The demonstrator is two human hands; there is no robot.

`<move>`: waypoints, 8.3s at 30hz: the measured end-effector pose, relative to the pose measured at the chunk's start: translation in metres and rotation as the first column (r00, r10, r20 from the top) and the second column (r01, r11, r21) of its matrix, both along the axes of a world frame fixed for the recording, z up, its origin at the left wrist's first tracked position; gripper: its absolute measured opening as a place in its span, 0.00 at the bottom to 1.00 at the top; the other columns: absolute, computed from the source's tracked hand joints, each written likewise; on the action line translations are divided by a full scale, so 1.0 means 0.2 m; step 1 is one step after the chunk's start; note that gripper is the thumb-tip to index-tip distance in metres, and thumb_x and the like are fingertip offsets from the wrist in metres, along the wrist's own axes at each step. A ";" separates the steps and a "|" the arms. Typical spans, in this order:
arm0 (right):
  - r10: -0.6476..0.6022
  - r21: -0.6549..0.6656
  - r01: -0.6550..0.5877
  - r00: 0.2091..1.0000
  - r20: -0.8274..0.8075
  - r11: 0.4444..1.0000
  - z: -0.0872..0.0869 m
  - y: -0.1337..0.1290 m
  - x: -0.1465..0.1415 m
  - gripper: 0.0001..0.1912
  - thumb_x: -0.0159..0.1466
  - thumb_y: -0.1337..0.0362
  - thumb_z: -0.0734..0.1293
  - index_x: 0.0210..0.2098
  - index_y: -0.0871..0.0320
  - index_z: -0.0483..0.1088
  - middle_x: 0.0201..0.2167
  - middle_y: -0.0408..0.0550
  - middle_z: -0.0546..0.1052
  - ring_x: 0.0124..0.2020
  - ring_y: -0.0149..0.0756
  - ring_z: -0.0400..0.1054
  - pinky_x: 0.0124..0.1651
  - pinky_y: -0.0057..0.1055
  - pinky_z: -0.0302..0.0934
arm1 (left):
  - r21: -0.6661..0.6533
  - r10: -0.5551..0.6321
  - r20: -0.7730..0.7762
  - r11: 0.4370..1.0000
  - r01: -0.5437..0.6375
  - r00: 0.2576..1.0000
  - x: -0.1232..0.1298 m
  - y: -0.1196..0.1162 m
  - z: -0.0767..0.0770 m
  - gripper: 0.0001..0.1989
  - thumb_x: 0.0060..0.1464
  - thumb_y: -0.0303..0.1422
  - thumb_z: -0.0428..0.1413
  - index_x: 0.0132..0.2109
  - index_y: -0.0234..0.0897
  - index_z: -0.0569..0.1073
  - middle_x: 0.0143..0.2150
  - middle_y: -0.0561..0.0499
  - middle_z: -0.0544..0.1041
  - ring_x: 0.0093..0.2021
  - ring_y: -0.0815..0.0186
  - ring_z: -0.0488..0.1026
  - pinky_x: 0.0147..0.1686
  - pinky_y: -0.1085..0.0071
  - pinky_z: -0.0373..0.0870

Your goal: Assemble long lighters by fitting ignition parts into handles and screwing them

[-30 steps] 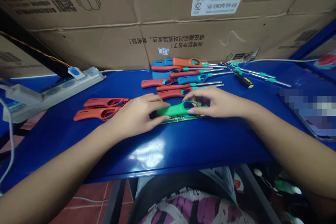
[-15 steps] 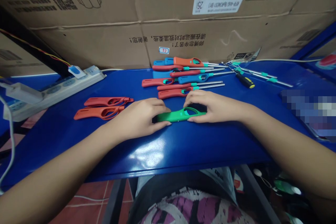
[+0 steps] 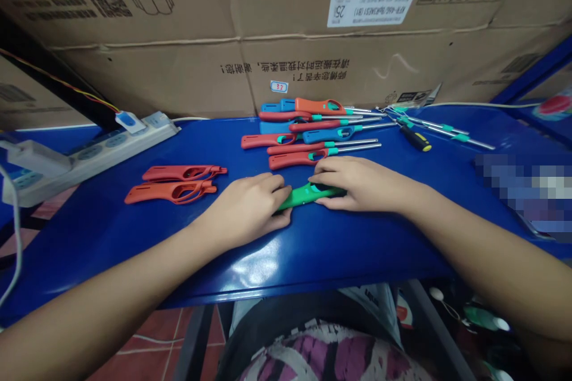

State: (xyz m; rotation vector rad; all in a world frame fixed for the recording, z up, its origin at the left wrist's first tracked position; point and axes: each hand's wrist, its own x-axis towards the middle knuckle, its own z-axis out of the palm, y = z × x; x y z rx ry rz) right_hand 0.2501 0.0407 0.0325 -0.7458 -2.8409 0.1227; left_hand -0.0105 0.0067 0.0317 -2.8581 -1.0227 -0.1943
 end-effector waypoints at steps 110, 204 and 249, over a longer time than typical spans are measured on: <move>-0.208 0.239 0.194 0.978 0.033 0.951 0.12 0.02 0.10 0.21 0.66 0.52 0.69 0.51 0.60 0.71 0.50 0.56 0.77 0.50 0.48 0.69 0.51 0.39 0.59 | -0.004 0.119 0.064 0.993 -0.119 0.991 -0.02 0.06 -0.01 0.22 0.71 0.44 0.42 0.58 0.39 0.74 0.51 0.45 0.81 0.41 0.54 0.82 0.35 0.63 0.77; -0.933 0.132 0.967 0.167 0.320 0.219 0.16 0.21 0.47 0.30 0.61 0.60 0.65 0.60 0.67 0.64 0.55 0.75 0.70 0.54 0.65 0.69 0.43 0.47 0.67 | -0.178 0.106 0.113 0.980 -0.084 0.988 -0.02 0.02 -0.01 0.18 0.69 0.37 0.46 0.59 0.36 0.70 0.52 0.41 0.74 0.48 0.55 0.77 0.48 0.60 0.76; -0.586 -0.680 -0.177 0.384 -0.713 0.712 -0.08 -0.02 -0.49 0.14 0.63 0.53 0.71 0.36 0.57 0.70 0.23 0.39 0.74 0.20 0.26 0.66 0.26 0.26 0.65 | -0.174 -0.045 0.145 0.982 0.070 0.988 0.05 -0.14 -0.01 0.12 0.64 0.35 0.54 0.48 0.30 0.76 0.44 0.43 0.76 0.44 0.54 0.75 0.44 0.59 0.77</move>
